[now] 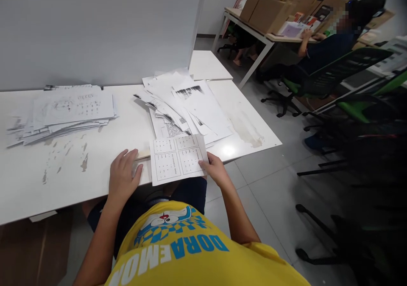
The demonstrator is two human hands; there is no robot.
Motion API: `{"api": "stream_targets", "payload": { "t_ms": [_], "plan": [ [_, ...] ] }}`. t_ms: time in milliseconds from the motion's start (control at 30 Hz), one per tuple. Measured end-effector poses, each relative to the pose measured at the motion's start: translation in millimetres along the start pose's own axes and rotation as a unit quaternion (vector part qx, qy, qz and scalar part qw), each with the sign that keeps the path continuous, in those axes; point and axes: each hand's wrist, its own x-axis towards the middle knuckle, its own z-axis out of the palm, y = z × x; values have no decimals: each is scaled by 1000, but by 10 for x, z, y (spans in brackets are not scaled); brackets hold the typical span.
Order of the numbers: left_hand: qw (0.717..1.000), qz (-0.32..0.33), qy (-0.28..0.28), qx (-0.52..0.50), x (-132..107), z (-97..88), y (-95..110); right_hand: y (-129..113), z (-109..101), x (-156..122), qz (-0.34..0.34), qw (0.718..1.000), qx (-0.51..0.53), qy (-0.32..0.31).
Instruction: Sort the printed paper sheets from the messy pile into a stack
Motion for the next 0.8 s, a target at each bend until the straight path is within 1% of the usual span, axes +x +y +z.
{"api": "stream_targets", "payload": {
  "t_ms": [33, 100, 267, 433, 600, 800],
  "plan": [
    [999, 17, -24, 14, -8, 6, -19, -14, 4, 15, 4, 1000, 0, -10],
    [998, 31, -49, 32, -36, 32, -28, -48, 1, 30, 10, 1000, 2, -26],
    [998, 22, -43, 41, -84, 88, 2, -155, -118, -23, 44, 997, 14, -58],
    [998, 21, -47, 37, -94, 104, -7, -204, -194, -141, 58, 995, 49, -58],
    [998, 22, -49, 29, -104, 107, -8, -169, -141, -181, 63, 992, 88, -72],
    [998, 13, -60, 16, -90, 92, 5, -104, -32, -88, 62, 981, 134, -124]
  ]
}}
